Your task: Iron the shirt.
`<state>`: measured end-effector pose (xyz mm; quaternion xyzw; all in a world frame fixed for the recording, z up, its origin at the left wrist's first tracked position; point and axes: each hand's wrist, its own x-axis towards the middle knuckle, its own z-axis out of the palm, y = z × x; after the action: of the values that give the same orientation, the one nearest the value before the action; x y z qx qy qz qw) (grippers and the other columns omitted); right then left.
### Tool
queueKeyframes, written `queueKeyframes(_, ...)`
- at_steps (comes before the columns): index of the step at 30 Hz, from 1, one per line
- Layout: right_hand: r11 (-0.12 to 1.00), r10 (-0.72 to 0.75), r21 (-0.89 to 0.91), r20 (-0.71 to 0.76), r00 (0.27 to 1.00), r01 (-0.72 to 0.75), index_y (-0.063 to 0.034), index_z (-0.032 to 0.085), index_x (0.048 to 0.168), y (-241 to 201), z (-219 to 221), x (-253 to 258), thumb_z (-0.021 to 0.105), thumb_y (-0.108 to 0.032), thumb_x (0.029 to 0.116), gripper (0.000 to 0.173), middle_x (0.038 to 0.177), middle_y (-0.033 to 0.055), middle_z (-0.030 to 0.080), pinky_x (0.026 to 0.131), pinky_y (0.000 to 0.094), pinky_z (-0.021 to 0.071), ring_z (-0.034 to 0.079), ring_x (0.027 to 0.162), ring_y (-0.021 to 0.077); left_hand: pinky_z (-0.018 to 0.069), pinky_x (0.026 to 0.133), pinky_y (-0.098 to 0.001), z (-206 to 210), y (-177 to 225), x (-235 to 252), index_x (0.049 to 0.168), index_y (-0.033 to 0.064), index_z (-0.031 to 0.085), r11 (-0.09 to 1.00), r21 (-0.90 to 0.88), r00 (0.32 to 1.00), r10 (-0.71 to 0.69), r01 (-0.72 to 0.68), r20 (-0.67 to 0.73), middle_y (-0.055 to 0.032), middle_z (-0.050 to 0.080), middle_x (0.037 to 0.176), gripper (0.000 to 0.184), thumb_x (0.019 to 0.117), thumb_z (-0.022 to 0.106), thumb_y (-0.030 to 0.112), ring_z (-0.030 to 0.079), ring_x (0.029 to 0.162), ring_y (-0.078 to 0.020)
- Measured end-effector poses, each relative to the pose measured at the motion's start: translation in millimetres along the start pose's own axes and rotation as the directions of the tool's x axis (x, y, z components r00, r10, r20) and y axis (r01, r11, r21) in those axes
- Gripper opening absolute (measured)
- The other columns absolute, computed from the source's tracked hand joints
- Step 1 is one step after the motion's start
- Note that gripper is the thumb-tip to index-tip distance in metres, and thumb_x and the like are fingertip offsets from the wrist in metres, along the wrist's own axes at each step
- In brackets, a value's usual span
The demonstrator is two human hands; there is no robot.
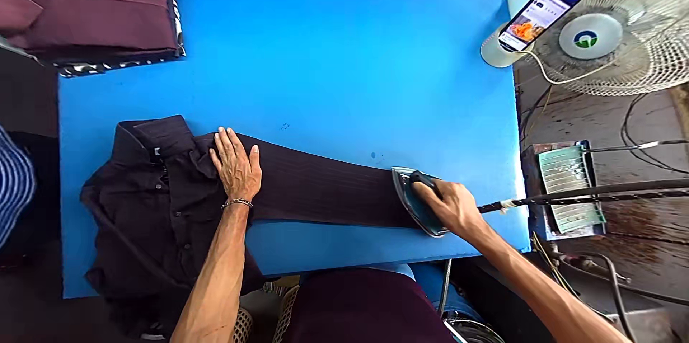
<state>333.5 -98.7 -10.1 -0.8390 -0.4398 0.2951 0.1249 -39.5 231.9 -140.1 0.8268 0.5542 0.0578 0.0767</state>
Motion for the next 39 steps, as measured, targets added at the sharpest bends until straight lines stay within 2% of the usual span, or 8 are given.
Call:
queueKeyframes(6,0.940,0.245,0.258,-0.055,0.968,-0.224,-0.0147,0.063,0.078,71,-15,-39,0.036,-0.077,0.0963,0.070,0.056,0.0041,0.056,0.043,0.0463,0.0502,0.057,0.046,0.0223,0.0012,0.127,-0.0608,5,0,0,0.165,0.0023,0.011,1.000,-0.002,1.000,-0.020,0.020,-0.024,-0.0184,0.007,0.173,0.078,0.1082,0.018,0.056,0.004,0.161,-0.0315)
queueKeyframes(12,0.953,-0.292,-0.007,0.228,0.929,0.302,-0.0200,0.068,0.086,-26,28,-9,0.044,-0.067,0.0993,0.055,0.062,-0.0028,0.057,0.056,0.0452,0.0510,0.061,0.059,0.0166,0.0008,0.127,-0.0596,10,-3,-1,0.165,0.0029,0.010,1.000,0.011,0.998,-0.026,0.027,-0.058,-0.0165,0.007,0.173,0.077,0.1085,0.018,0.055,0.003,0.161,-0.0295)
queueKeyframes(16,0.931,-0.348,-0.032,0.213,0.913,0.363,-0.0143,0.062,0.077,-106,53,25,0.042,-0.065,0.1016,0.060,0.060,0.0033,0.054,0.052,0.0476,0.0477,0.060,0.058,0.0235,0.0026,0.127,-0.0596,10,-7,0,0.165,0.0039,0.012,1.000,-0.026,0.998,0.000,-0.002,-0.062,-0.0151,0.008,0.173,0.075,0.1090,0.018,0.054,0.005,0.161,-0.0293)
queueKeyframes(21,0.811,-0.522,-0.018,0.429,0.737,0.585,-0.0190,0.060,0.074,-83,49,21,0.044,-0.071,0.0973,0.060,0.057,-0.0023,0.052,0.052,0.0423,0.0468,0.058,0.055,0.0168,0.0025,0.127,-0.0592,7,-8,2,0.165,0.0049,0.012,0.999,-0.034,0.998,0.013,-0.016,-0.068,-0.0143,0.009,0.173,0.076,0.1088,0.019,0.055,0.006,0.161,-0.0285)
queueKeyframes(26,0.995,-0.090,0.054,0.134,0.987,0.083,-0.0163,0.067,0.084,-21,8,3,0.040,-0.069,0.0999,0.061,0.064,0.0025,0.059,0.054,0.0496,0.0518,0.062,0.059,0.0219,0.0021,0.127,-0.0592,9,-7,0,0.165,0.0051,0.012,0.999,-0.034,0.998,0.003,-0.005,-0.063,-0.0146,0.008,0.173,0.077,0.1082,0.019,0.057,0.005,0.161,-0.0287)
queueKeyframes(30,0.906,0.267,0.361,-0.075,0.961,-0.224,-0.0114,0.060,0.076,48,-9,-15,0.038,-0.074,0.0994,0.070,0.055,0.0071,0.055,0.041,0.0468,0.0506,0.055,0.042,0.0244,0.0020,0.127,-0.0611,6,-4,0,0.165,0.0022,0.011,1.000,-0.006,0.999,0.014,-0.014,-0.041,-0.0185,0.009,0.172,0.079,0.1083,0.019,0.056,0.006,0.160,-0.0317)
queueKeyframes(33,0.916,0.133,0.387,-0.046,0.990,-0.105,-0.0134,0.062,0.078,72,-9,-44,0.043,-0.067,0.0999,0.061,0.054,0.0036,0.054,0.040,0.0410,0.0482,0.053,0.041,0.0193,0.0016,0.126,-0.0619,4,-2,1,0.164,0.0004,0.011,1.000,0.002,0.999,0.001,-0.001,-0.033,-0.0204,0.009,0.172,0.080,0.1080,0.019,0.057,0.006,0.160,-0.0339)
queueKeyframes(39,0.978,-0.204,-0.022,0.076,0.976,0.206,-0.0196,0.057,0.071,19,12,-29,0.037,-0.069,0.0991,0.061,0.054,-0.0036,0.047,0.048,0.0432,0.0429,0.053,0.051,0.0167,0.0056,0.123,-0.0720,-23,37,-25,0.161,-0.0038,0.024,0.993,-0.079,0.996,0.089,-0.088,0.010,-0.0279,0.016,0.168,0.072,0.1091,0.035,0.046,0.010,0.158,-0.0425)
